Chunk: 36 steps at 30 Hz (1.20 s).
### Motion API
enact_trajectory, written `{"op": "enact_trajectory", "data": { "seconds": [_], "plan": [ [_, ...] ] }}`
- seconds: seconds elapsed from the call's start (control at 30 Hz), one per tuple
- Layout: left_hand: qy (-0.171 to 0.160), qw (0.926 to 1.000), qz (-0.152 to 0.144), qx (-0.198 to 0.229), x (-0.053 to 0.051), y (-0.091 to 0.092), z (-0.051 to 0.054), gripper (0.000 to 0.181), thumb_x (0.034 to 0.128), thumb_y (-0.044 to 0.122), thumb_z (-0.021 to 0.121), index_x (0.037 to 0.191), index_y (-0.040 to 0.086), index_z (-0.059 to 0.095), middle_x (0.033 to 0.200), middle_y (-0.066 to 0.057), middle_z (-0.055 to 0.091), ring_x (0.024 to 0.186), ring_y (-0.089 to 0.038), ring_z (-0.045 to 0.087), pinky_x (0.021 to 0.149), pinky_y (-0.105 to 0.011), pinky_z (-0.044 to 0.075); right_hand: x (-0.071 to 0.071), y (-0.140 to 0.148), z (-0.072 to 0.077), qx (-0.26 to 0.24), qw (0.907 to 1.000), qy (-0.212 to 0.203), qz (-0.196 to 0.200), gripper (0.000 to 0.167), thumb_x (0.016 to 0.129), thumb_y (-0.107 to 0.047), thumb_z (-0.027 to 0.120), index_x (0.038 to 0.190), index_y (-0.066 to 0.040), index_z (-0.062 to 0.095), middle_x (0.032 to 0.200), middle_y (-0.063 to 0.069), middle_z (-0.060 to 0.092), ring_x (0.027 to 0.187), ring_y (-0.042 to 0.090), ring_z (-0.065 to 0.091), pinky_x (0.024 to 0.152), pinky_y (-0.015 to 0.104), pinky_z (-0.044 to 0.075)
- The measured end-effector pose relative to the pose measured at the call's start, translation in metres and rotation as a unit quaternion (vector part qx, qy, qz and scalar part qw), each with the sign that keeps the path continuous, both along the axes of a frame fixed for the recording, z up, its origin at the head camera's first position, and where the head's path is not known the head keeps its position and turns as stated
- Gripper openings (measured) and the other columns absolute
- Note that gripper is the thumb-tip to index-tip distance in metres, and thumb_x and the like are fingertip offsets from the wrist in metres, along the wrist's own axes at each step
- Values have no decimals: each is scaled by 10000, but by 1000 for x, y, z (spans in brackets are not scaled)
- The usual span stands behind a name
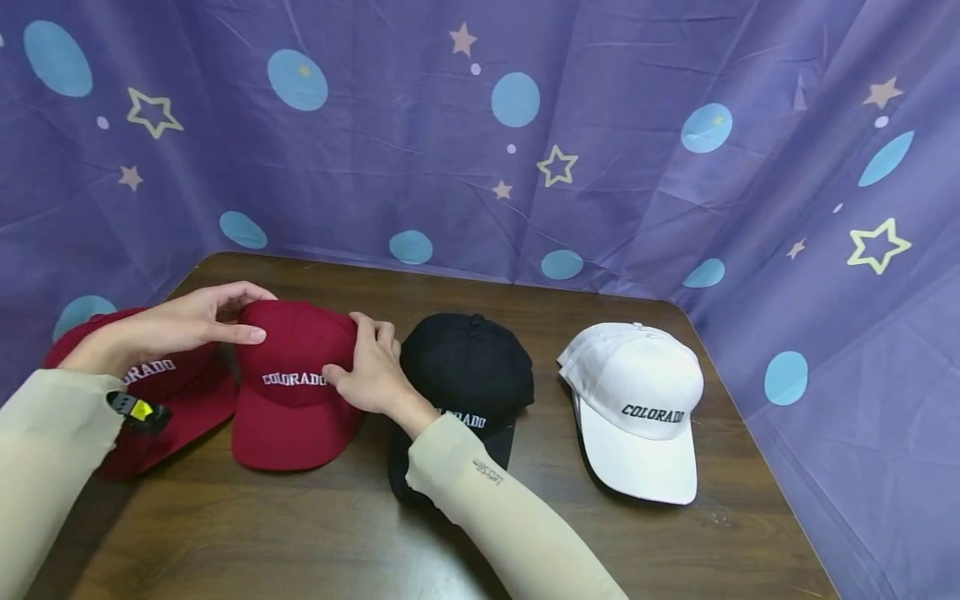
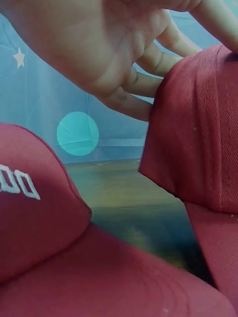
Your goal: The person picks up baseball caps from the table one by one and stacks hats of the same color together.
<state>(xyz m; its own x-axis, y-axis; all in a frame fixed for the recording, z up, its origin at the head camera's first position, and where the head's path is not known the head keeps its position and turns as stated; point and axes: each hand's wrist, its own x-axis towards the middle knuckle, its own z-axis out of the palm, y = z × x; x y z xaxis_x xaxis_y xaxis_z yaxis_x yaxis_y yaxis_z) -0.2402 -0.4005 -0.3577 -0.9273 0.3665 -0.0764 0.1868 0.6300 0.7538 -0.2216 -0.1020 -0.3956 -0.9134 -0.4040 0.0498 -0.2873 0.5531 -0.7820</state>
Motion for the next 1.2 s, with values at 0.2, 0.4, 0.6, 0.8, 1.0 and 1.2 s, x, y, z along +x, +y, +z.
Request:
{"op": "enact_trajectory", "data": {
  "seconds": [0.2, 0.4, 0.6, 0.8, 1.0, 1.2],
  "plan": [
    [-97, 9999, 53, -20, -8, 1, -1, 545, 1025, 214, 727, 1528, 155, 527, 1406, -59, 606, 1184, -76, 605, 913, -263, 542, -4, -7, -4, 60, 9999, -73, -117, 807, 964, -269, 752, 1633, -179, 308, 1576, 84, 340, 1415, 269, 364, 1076, 364, 484],
    [-98, 9995, 107, -265, -10, -1, -6, 604, 1033, 258, 716, 1581, 163, 481, 1510, -68, 531, 1220, -36, 545, 915, -264, 536, -6, -10, -6, 305, 9990, -297, -116, 842, 955, -295, 750, 1648, -182, 285, 1618, 79, 296, 1439, 286, 351, 1083, 361, 487],
    [-1, 9984, 56, -571, -16, -3, -12, 622, 1063, 283, 669, 1616, 136, 427, 1578, -133, 487, 1299, -138, 481, 926, -271, 506, -7, -10, -10, 396, 9980, -484, -74, 876, 953, -307, 758, 1659, -183, 256, 1667, 70, 245, 1459, 296, 331, 1076, 398, 504],
    [-100, 9974, 128, -708, -18, -2, -18, 624, 1085, 323, 625, 1627, 116, 394, 1592, -185, 457, 1408, -346, 437, 1033, -469, 454, -7, -9, -11, 420, 9970, -643, -13, 908, 946, -295, 749, 1676, -177, 222, 1728, 87, 170, 1521, 324, 277, 1125, 451, 476],
    [-163, 9977, 228, -610, -15, -4, -18, 653, 1097, 345, 596, 1630, 61, 348, 1615, -255, 397, 1474, -490, 355, 1097, -696, 364, -4, -7, -8, 373, 9966, -732, 45, 935, 951, -293, 744, 1692, -180, 186, 1765, 89, 82, 1596, 326, 158, 1195, 496, 406],
    [217, 9933, 609, -961, -7, -18, -10, 645, 1094, 393, 601, 1622, 102, 374, 1605, -227, 441, 1449, -433, 426, 984, -219, 435, 1, 2, 4, 229, 9985, -401, 302, 923, 951, -294, 738, 1689, -162, 200, 1763, 73, 89, 1617, 308, 107, 1226, 527, 359]
  ]
}}
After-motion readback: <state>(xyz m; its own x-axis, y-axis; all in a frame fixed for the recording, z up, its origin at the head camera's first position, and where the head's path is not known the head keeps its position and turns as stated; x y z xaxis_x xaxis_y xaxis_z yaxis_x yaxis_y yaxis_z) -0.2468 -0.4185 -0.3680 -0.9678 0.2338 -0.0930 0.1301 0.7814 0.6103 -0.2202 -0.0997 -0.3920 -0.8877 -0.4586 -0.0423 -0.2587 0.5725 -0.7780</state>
